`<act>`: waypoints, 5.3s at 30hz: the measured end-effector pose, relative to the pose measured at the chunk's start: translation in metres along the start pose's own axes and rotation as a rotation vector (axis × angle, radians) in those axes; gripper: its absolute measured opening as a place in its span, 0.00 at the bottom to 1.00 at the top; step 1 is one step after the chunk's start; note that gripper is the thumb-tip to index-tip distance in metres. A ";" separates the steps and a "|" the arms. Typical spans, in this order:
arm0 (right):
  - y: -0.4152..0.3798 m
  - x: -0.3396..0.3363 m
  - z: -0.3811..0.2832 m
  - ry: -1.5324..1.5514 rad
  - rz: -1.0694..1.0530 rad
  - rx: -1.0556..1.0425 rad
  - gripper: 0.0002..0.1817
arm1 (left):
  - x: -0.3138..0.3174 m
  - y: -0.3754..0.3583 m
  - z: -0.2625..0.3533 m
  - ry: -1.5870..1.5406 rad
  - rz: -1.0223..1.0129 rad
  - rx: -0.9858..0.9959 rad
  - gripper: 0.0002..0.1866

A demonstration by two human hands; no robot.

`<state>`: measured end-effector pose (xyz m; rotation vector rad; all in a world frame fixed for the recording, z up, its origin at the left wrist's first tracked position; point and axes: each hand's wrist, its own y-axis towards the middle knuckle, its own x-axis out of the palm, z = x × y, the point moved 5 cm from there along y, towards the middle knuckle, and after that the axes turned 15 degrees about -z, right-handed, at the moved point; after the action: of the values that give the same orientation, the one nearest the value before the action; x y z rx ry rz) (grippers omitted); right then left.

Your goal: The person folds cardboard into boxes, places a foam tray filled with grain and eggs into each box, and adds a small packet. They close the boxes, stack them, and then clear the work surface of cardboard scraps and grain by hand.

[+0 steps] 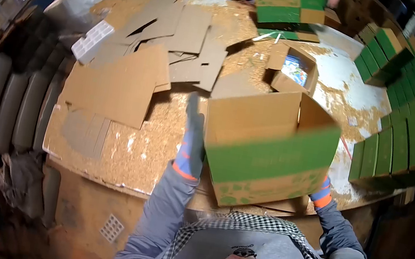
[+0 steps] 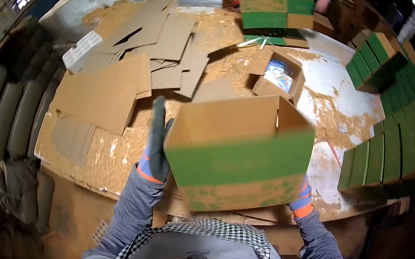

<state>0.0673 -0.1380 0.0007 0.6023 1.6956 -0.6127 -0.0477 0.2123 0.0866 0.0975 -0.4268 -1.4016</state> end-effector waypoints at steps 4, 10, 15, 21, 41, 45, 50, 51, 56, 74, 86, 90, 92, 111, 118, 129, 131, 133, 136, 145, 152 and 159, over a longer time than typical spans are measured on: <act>0.104 0.002 0.064 -0.095 0.017 -0.154 0.27 | 0.013 -0.055 -0.026 0.616 0.079 -0.281 0.29; 0.307 -0.057 -0.271 0.431 -0.586 -0.941 0.37 | 0.016 -0.067 -0.019 0.475 0.078 -0.215 0.34; 0.370 0.147 -0.383 -0.354 -0.862 -0.899 0.55 | -0.009 -0.072 -0.028 0.449 0.230 -0.166 0.32; 0.318 0.099 -0.389 0.663 -1.184 -0.872 0.59 | -0.020 -0.073 -0.021 0.311 0.138 -0.150 0.32; 0.112 -0.244 -0.143 1.190 -0.154 -0.028 0.36 | -0.044 -0.019 -0.070 -0.569 0.405 -0.194 0.19; 0.088 -0.153 -0.109 1.060 -0.260 0.218 0.41 | -0.042 -0.025 -0.036 -0.499 0.411 -0.224 0.23; 0.094 -0.062 -0.091 0.391 -0.761 0.335 0.26 | -0.039 -0.043 -0.036 0.125 0.362 -0.193 0.17; 0.097 -0.046 -0.089 -0.098 -0.901 0.341 0.24 | -0.045 -0.035 -0.035 0.128 0.350 -0.194 0.17; 0.152 -0.099 -0.142 -0.254 -0.861 -0.012 0.25 | -0.136 0.057 -0.081 0.414 0.068 -0.185 0.16; 0.382 -0.036 0.175 0.353 -0.375 0.278 0.23 | -0.110 0.280 -0.181 1.222 -0.400 -0.658 0.33; 0.330 -0.089 0.144 0.526 0.042 0.218 0.22 | 0.080 0.000 -0.008 1.245 -1.173 -0.158 0.17; 0.236 -0.169 0.007 0.024 0.414 -0.091 0.24 | 0.063 -0.032 -0.070 1.077 -1.391 -0.412 0.15; 0.180 -0.170 -0.048 0.032 0.454 -0.425 0.26 | 0.055 -0.024 -0.040 1.053 -1.144 -0.248 0.18; -0.098 -0.082 0.058 1.030 0.460 -0.237 0.31 | 0.094 0.013 -0.095 -0.300 -0.581 -0.223 0.27; -0.284 -0.383 0.268 0.871 0.986 -0.211 0.24 | 0.455 0.183 0.036 -0.960 -1.209 -0.228 0.25; -0.328 -0.412 0.521 1.245 0.844 -0.241 0.14 | 0.709 0.245 -0.008 -0.652 -0.835 -0.262 0.43; -0.318 -0.361 0.549 1.420 0.746 -0.332 0.13 | 0.680 0.242 -0.046 -0.472 -0.571 -0.368 0.38; -0.327 -0.342 0.569 1.309 0.837 -0.202 0.13 | 0.646 0.236 -0.043 0.253 -0.435 -0.098 0.27; -0.354 -0.282 0.583 1.171 1.061 0.160 0.22 | 0.600 0.229 -0.075 0.740 -0.328 0.206 0.23; -0.344 -0.102 0.516 1.408 0.965 0.100 0.34 | 0.659 0.114 -0.296 0.497 -0.991 0.073 0.16; -0.420 -0.084 0.660 1.187 1.192 0.200 0.30 | 0.773 0.109 -0.415 0.467 -0.975 -0.204 0.31; -0.419 -0.214 0.584 -0.059 1.518 0.803 0.25 | 0.824 0.180 -0.287 -0.406 -0.860 -0.512 0.38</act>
<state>0.2377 -0.8560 0.1348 2.0783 0.4713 -0.1117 0.3070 -0.6047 0.0706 -0.4837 -0.3541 -2.3557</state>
